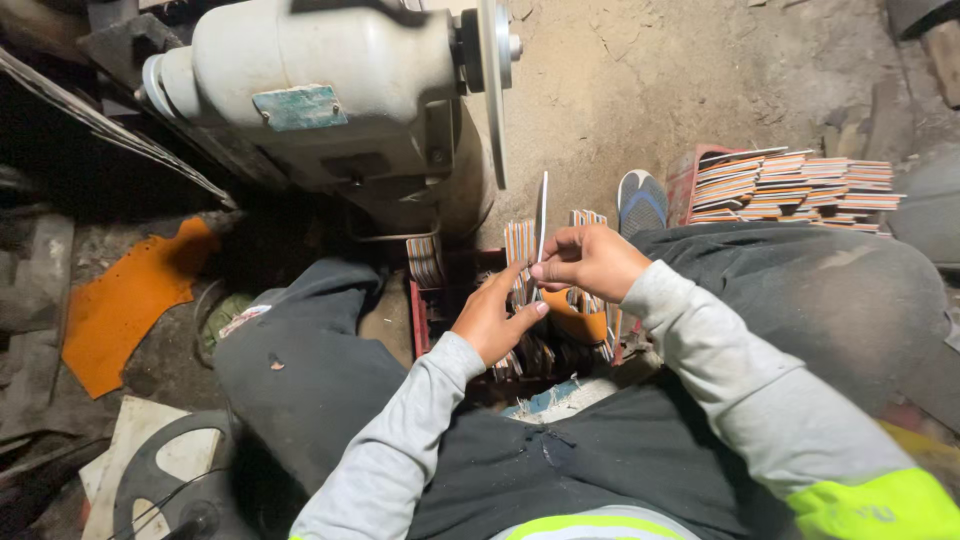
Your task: The person sits on the floor and repeatedly feeds small shoe insoles into a bench grinder to smooth their edges. They handle the insoles one at a time, rotating them to grind different sides, and place the finished pieces into a red tray.
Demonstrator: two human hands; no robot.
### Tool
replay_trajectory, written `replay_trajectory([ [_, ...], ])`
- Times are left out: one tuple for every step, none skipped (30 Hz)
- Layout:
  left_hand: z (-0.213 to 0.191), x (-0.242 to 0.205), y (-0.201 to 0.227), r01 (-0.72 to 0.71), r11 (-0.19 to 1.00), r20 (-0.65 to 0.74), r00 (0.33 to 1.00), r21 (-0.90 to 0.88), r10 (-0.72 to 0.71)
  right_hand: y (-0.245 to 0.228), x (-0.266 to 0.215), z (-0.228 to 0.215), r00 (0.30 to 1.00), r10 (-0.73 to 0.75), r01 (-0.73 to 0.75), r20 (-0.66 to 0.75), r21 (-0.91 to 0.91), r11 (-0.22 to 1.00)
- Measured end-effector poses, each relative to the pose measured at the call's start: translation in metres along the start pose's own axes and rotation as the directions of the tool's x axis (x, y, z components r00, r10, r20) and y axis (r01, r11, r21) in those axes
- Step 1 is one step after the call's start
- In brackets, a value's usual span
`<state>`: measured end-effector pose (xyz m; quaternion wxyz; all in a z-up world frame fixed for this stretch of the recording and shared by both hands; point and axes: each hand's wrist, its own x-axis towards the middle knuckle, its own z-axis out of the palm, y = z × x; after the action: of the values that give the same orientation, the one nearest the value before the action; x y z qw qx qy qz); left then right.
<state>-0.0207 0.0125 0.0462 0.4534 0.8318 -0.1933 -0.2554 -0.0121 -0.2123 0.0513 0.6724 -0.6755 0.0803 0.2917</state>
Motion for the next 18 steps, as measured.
replay_trajectory([
  [-0.001, 0.0, 0.007, 0.019, 0.999, 0.01, 1.0, -0.03, -0.019, -0.008, -0.004, -0.001, 1.0, -0.01, 0.01, 0.016, -0.016, 1.0],
  [-0.001, 0.0, 0.013, 0.038, 0.997, 0.022, 0.999, -0.06, -0.037, -0.015, -0.006, -0.003, 0.999, -0.02, 0.021, 0.032, -0.031, 0.999],
  [-0.001, 0.001, 0.018, 0.046, 0.997, -0.004, 0.999, -0.061, -0.046, -0.021, -0.008, -0.004, 0.998, -0.032, 0.034, 0.049, -0.046, 0.998],
  [-0.001, 0.002, 0.022, 0.053, 0.997, -0.029, 0.998, -0.063, -0.055, -0.027, -0.009, -0.006, 0.998, -0.045, 0.047, 0.05, -0.041, 0.998],
  [0.001, 0.003, 0.024, 0.061, 0.996, -0.053, 0.996, -0.065, -0.065, -0.032, -0.009, -0.008, 0.997, -0.056, 0.058, 0.051, -0.035, 0.998],
  [0.002, 0.007, 0.025, 0.028, 0.99, -0.079, 0.996, -0.136, -0.039, -0.036, -0.009, -0.009, 0.996, -0.068, 0.07, 0.052, -0.029, 0.997],
  [0.003, 0.011, 0.025, -0.004, 0.979, -0.108, 0.994, -0.203, -0.018, -0.038, -0.01, -0.009, 0.995, -0.094, 0.089, -0.04, -0.107, 0.99],
  [0.005, 0.014, 0.023, -0.038, 0.963, -0.138, 0.99, -0.268, 0.0, -0.04, -0.01, -0.009, 0.984, -0.125, 0.1, -0.13, -0.186, 0.977],
  [0.004, 0.017, 0.019, -0.019, 0.964, -0.137, 0.99, -0.265, -0.018, -0.042, -0.008, -0.009, 0.963, -0.161, 0.102, -0.216, -0.262, 0.96],
  [0.004, 0.02, 0.015, -0.001, 0.965, -0.137, 0.99, -0.262, -0.036, -0.043, -0.004, -0.008, 0.923, -0.288, 0.207, -0.256, -0.301, 0.931],
  [0.003, 0.024, 0.01, 0.016, 0.965, -0.135, 0.99, -0.26, -0.052, -0.043, 0.0, -0.007, 0.865, -0.408, 0.304, -0.291, -0.344, 0.889],
  [0.003, 0.029, 0.005, 0.026, 0.94, -0.121, 0.99, -0.341, -0.072, -0.043, 0.005, -0.006, 0.791, -0.522, 0.392, -0.319, -0.39, 0.833],
  [0.002, 0.033, 0.0, 0.043, 0.906, -0.102, 0.99, -0.42, -0.094, -0.042, 0.009, -0.004, 0.786, -0.546, 0.413, -0.289, -0.41, 0.813],
  [0.001, 0.037, -0.005, 0.061, 0.866, -0.081, 0.99, -0.496, -0.116, -0.042, 0.016, -0.002, 0.78, -0.569, 0.435, -0.259, -0.43, 0.791],
  [-0.002, 0.042, -0.01, 0.048, 0.859, -0.083, 0.991, -0.51, -0.105, -0.044, 0.024, -0.002, 0.769, -0.597, 0.46, -0.227, -0.453, 0.764],
  [-0.006, 0.047, -0.013, 0.035, 0.851, -0.086, 0.992, -0.524, -0.094, -0.045, 0.033, -0.002, 0.758, -0.609, 0.459, -0.234, -0.473, 0.753],
  [-0.009, 0.051, -0.016, 0.025, 0.842, -0.091, 0.992, -0.539, -0.087, -0.046, 0.041, 0.0, 0.749, -0.619, 0.458, -0.238, -0.49, 0.742],
  [-0.01, 0.057, -0.018, -0.018, 0.843, -0.127, 0.99, -0.538, -0.06, -0.047, 0.049, 0.001, 0.739, -0.629, 0.457, -0.241, -0.507, 0.731],
])
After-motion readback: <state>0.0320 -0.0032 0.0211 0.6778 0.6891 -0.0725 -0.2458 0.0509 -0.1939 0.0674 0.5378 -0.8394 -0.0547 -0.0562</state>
